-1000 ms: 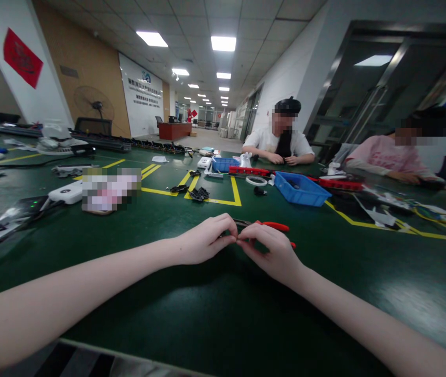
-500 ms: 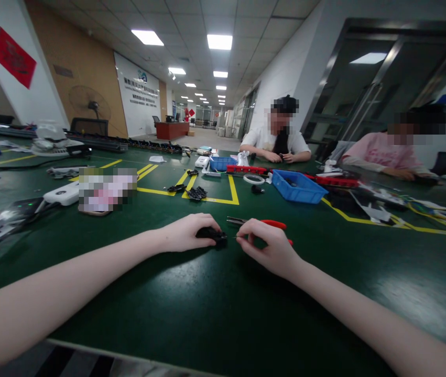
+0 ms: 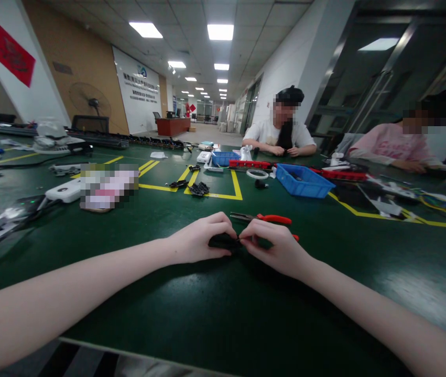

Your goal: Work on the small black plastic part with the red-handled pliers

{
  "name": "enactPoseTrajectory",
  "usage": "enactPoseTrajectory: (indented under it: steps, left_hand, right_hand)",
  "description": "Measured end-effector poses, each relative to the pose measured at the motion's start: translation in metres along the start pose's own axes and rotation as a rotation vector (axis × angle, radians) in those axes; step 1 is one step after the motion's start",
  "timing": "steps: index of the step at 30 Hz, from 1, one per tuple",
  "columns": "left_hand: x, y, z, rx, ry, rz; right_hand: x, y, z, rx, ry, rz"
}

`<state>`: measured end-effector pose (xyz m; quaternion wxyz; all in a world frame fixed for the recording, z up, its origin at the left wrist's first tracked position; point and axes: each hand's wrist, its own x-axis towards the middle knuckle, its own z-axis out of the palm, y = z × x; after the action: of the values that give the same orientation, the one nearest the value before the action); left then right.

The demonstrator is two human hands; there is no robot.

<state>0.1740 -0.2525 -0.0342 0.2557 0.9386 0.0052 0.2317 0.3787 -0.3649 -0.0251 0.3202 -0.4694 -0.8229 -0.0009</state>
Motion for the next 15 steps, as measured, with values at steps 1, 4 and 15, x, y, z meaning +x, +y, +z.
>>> enactPoseTrajectory:
  steps: [1, 4, 15]
  left_hand:
    - [0.0, 0.0007, 0.0003, -0.009, -0.005, 0.002]
    - [0.0, 0.0022, 0.0014, -0.021, 0.002, -0.015]
    - [0.0034, -0.001, 0.0018, 0.027, -0.111, -0.131]
  right_hand:
    - [0.0, -0.0003, 0.0002, -0.002, 0.001, -0.006]
    - [0.0002, -0.0016, -0.0001, -0.017, 0.007, -0.021]
    - [0.0001, -0.0049, -0.0019, -0.101, -0.03, -0.081]
